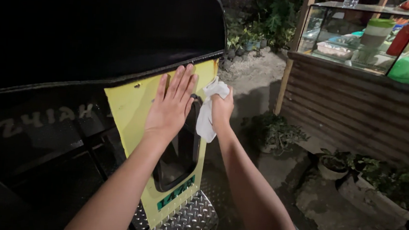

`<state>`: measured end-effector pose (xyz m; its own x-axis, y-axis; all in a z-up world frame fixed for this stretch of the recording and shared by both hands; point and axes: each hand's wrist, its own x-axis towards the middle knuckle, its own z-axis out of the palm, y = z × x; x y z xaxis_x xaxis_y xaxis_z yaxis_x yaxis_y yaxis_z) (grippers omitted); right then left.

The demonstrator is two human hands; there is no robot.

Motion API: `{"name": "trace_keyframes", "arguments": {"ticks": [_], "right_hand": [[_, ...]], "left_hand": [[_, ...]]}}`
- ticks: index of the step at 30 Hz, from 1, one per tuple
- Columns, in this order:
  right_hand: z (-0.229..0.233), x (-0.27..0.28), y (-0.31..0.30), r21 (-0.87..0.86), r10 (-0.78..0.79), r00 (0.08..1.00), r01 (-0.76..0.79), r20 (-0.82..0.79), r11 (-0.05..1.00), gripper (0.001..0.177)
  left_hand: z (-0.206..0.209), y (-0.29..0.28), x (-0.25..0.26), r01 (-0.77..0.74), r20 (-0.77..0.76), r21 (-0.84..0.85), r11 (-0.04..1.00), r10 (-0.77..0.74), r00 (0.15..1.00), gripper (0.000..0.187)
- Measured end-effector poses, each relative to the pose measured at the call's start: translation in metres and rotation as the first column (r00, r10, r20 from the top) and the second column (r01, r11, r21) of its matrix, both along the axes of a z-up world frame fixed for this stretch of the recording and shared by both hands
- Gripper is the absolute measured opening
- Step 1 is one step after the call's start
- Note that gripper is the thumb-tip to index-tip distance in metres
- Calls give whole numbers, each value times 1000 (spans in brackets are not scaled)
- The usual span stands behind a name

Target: Wiping down the exterior and interior surfaces of a yellow tricycle with a cloth

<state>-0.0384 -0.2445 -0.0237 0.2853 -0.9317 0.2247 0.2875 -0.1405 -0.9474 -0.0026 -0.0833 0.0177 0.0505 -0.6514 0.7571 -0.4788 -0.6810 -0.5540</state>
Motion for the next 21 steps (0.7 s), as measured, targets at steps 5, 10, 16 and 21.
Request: {"name": "trace_keyframes", "arguments": {"ticks": [5, 10, 16, 21], "right_hand": [[-1, -8, 15, -67, -5, 999, 9, 52, 998, 50], [-53, 1, 14, 66, -6, 996, 11, -87, 998, 46], [-32, 20, 0, 83, -7, 998, 12, -56, 996, 61], [-17, 4, 24, -11, -41, 996, 42, 84, 999, 61]], "left_hand": [[0, 2, -1, 46, -17, -12, 999, -46, 999, 60], [-2, -1, 2, 81, 5, -42, 996, -81, 997, 61], [-1, 0, 3, 124, -7, -59, 990, -125, 992, 61], [3, 1, 1, 109, 35, -73, 991, -107, 994, 62]]}}
